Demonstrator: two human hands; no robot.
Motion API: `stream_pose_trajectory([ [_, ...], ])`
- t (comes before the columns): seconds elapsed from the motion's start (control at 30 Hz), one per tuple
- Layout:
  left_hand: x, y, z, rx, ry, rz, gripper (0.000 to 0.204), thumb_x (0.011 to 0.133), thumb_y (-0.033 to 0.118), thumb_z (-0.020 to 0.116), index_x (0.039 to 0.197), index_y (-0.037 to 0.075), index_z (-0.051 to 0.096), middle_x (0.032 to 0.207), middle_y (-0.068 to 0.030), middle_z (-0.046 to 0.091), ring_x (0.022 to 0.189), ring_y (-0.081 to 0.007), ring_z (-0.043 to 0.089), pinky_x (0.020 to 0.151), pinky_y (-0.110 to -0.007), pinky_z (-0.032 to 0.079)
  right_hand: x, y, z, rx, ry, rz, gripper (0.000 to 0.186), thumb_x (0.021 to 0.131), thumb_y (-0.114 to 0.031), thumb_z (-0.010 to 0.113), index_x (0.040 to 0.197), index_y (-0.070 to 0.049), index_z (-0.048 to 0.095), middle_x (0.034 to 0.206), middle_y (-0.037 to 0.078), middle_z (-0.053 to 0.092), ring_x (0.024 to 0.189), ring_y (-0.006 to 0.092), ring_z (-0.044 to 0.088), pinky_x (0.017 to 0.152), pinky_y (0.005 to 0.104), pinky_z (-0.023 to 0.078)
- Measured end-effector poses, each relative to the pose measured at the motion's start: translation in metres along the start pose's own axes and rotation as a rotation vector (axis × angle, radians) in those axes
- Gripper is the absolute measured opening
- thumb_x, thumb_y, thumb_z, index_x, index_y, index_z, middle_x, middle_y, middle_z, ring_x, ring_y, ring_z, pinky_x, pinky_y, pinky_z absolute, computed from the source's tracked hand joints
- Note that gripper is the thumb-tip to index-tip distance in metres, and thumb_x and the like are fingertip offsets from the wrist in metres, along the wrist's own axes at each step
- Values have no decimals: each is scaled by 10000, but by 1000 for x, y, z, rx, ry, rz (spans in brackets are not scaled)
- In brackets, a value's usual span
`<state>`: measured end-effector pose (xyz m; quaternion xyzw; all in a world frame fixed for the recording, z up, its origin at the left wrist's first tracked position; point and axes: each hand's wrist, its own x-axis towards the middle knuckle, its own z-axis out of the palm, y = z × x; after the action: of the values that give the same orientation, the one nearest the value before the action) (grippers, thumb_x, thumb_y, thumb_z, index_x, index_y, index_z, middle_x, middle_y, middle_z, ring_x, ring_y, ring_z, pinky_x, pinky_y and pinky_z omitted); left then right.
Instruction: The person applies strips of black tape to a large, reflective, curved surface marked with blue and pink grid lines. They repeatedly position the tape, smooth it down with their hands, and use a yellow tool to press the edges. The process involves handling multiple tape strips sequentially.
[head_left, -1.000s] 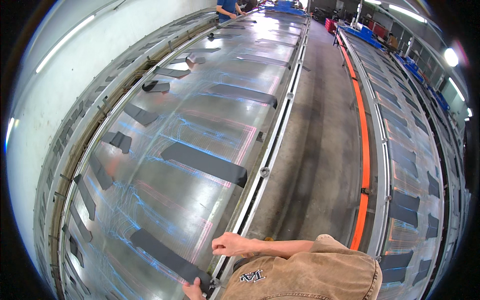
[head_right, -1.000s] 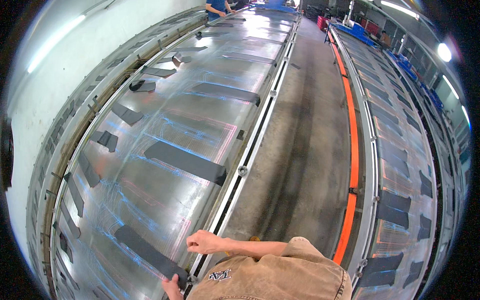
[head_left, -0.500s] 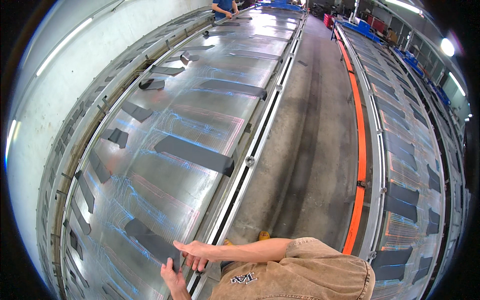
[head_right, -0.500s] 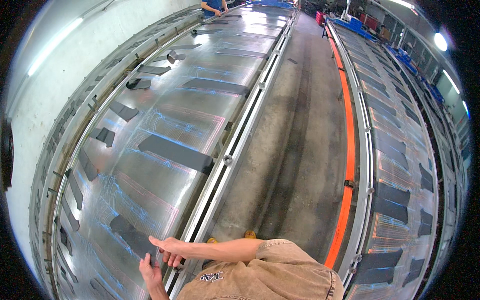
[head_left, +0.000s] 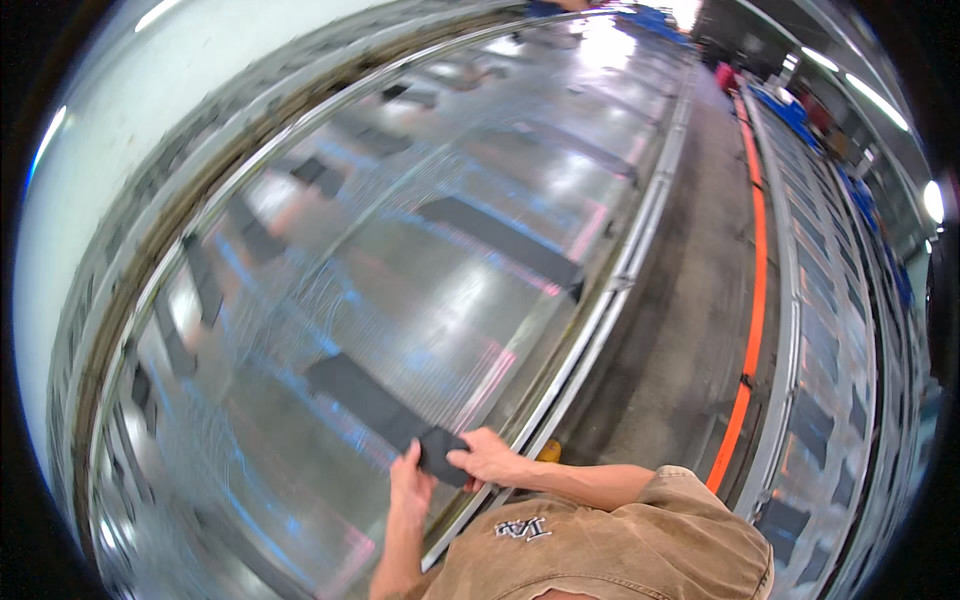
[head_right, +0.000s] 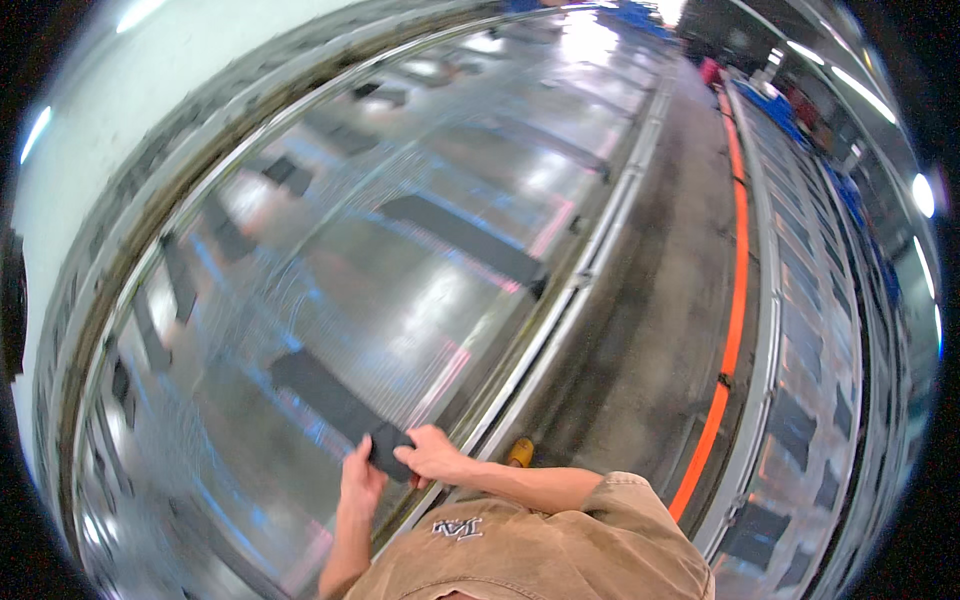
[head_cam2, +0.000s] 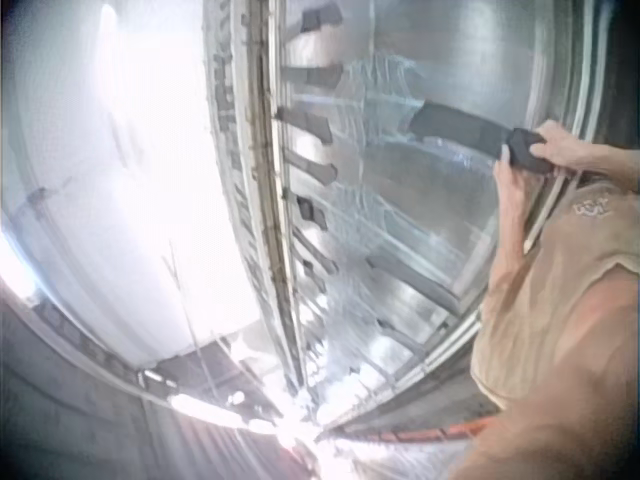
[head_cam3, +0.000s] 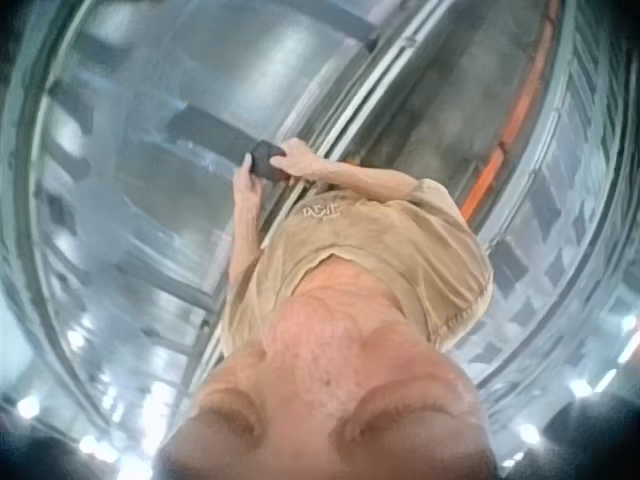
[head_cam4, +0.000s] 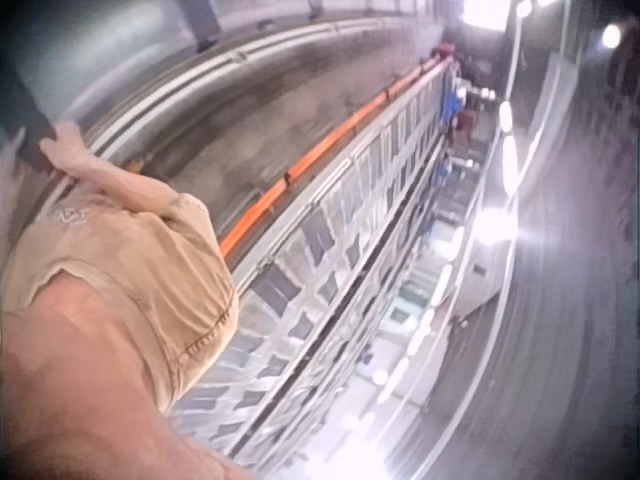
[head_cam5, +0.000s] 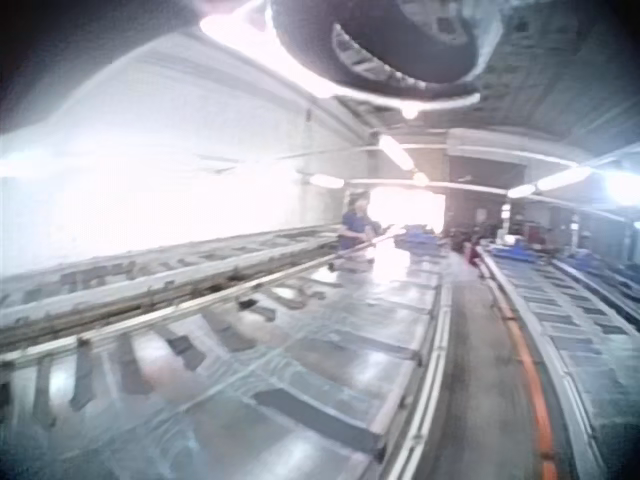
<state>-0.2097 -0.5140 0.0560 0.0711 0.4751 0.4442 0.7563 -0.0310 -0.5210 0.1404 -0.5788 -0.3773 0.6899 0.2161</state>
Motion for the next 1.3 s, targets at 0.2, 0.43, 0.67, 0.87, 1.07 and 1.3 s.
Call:
stream_pose_trajectory([
  [0.2,43,51,0,-39,233,15,224,941,116,614,1122,-16,607,1036,-131,677,954,-271,650,894,-450,528,-23,-49,26,22,44,-125,186,919,-145,560,894,36,594,656,86,632,523,128,614,447,299,533],
  [0.43,-39,180,39,-108,-54,474,148,948,45,580,1075,-27,598,1018,-106,691,915,-220,686,832,-351,578,-67,-73,27,38,-15,-473,179,930,-131,605,846,26,582,627,19,560,555,72,545,490,263,461],
  [0.67,68,179,-61,78,291,535,219,932,64,624,1146,38,581,1076,-62,667,987,-221,649,847,-434,544,4,46,5,-214,7,-145,159,831,-94,636,934,26,648,721,126,645,584,172,610,568,358,488],
  [0.87,115,186,-81,281,310,394,154,917,131,666,1037,89,578,988,-47,658,869,-200,655,704,-369,538,17,50,5,-360,144,-253,212,770,-105,672,897,46,596,758,227,601,739,345,624,698,439,468],
  [1.07,143,224,-68,341,331,374,209,846,101,740,987,64,590,952,-57,672,783,-187,668,647,-365,560,27,45,7,-359,124,-106,193,789,-99,670,903,42,604,782,242,601,754,369,596,711,439,457],
  [1.3,167,263,-78,630,279,330,189,824,143,763,962,65,660,870,-42,699,763,-144,674,633,-328,555,41,55,11,-346,116,-18,172,816,-95,671,903,49,635,751,131,632,712,166,564,681,350,472],
])
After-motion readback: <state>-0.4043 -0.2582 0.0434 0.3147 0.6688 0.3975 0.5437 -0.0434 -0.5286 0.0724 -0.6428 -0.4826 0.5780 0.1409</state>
